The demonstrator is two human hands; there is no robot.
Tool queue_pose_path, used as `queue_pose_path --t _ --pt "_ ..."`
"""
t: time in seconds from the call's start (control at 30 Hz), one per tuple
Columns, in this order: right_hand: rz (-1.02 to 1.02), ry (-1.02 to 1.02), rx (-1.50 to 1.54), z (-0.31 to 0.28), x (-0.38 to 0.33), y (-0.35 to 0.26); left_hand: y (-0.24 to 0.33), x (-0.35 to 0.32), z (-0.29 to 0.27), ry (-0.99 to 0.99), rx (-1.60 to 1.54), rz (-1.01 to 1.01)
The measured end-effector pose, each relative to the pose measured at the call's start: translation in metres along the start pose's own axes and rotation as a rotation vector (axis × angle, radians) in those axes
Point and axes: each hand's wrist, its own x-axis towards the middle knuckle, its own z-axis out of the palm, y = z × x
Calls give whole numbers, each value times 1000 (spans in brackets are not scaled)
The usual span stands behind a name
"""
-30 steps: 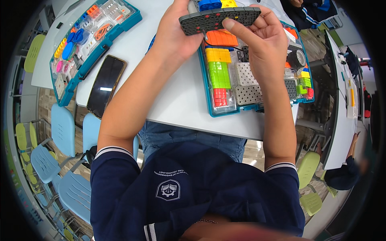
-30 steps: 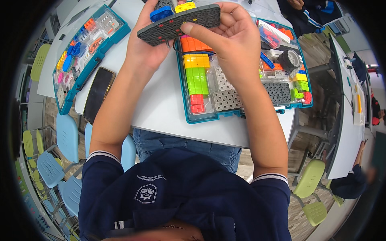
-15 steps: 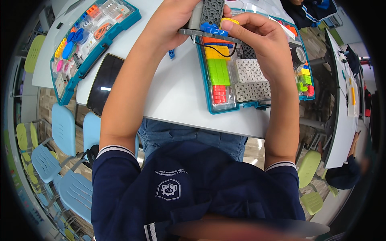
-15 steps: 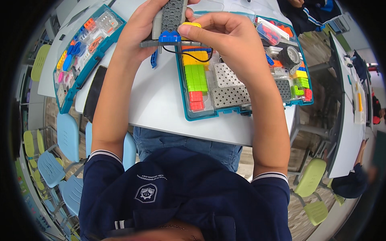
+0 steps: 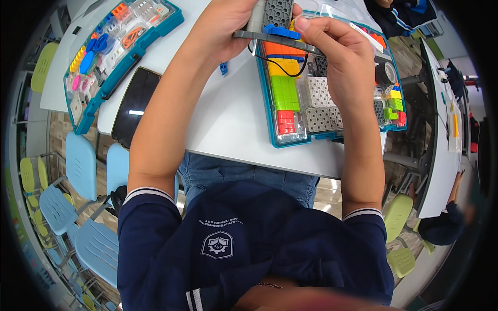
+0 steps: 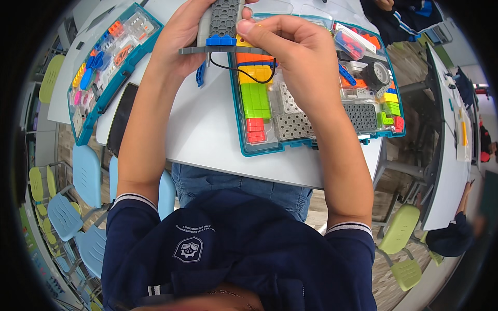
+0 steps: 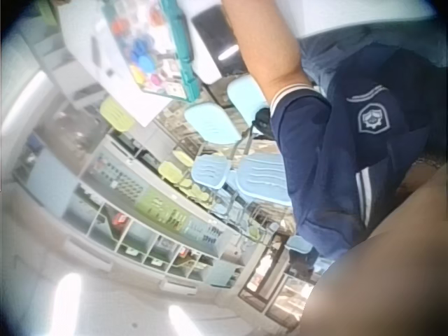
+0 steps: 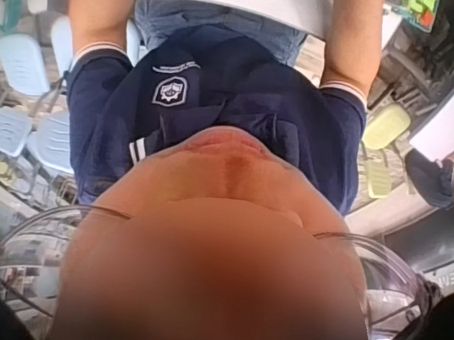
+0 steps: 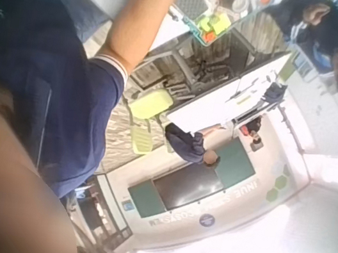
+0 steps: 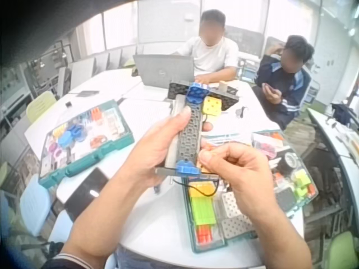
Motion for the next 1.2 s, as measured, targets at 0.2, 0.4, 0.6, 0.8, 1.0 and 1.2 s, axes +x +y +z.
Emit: queue_pose_path --t 0.2,0.4,0.6,0.8,1.0,1.2 --pt "124 -63 119 -12 7 -10 -2 0 3 -82 58 -44" --pt "256 96 131 -12 6 -15 -5 2 -1 -50 30 -59" --pt "191 132 81 -14 12 -15 -2 4 -8 -16 -2 -31" --pt "49 304 128 -33 20 -9 4 10 -23 -54 -232 114" --pt "-116 439 83 -75 28 3 16 22 -52 -172 -690 200" --pt "-168 488 157 -103 32 16 -10 39 -78 96 -551 340"
